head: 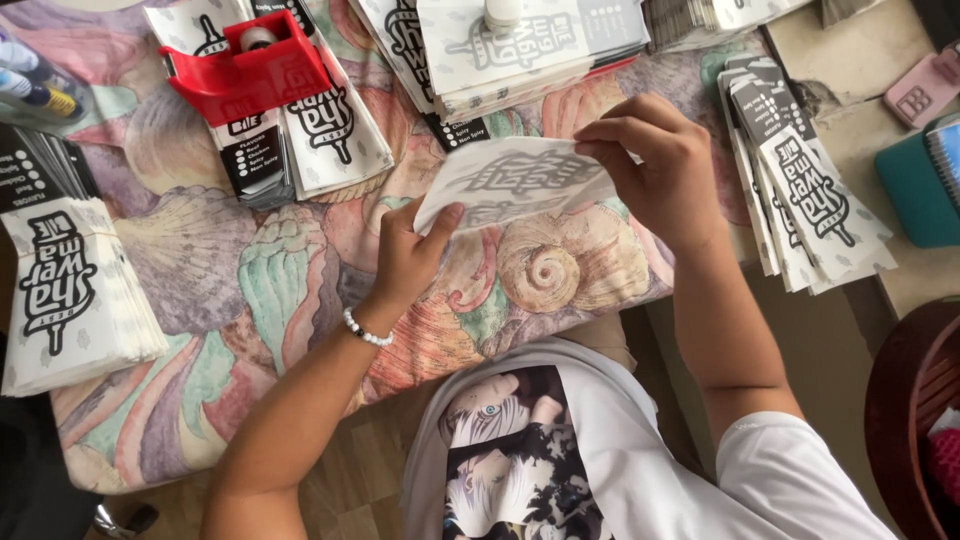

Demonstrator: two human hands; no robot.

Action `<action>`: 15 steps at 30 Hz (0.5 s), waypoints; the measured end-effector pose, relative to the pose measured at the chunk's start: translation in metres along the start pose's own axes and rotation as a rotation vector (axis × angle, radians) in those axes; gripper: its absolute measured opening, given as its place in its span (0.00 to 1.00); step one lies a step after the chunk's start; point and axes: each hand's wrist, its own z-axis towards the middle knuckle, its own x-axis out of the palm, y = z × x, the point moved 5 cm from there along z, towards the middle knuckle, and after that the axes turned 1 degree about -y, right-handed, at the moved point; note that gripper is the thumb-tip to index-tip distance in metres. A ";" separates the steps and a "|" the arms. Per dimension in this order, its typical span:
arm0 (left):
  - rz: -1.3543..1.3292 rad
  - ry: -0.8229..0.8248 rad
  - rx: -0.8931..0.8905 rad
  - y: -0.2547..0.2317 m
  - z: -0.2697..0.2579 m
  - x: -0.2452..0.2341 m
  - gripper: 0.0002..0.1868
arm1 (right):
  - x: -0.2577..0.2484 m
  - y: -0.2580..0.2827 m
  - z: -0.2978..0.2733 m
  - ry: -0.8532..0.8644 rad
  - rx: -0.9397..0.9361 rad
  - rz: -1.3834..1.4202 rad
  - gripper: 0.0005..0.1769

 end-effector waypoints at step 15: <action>0.520 -0.053 0.252 -0.029 0.011 -0.051 0.11 | 0.095 -0.043 -0.022 0.579 0.334 0.139 0.02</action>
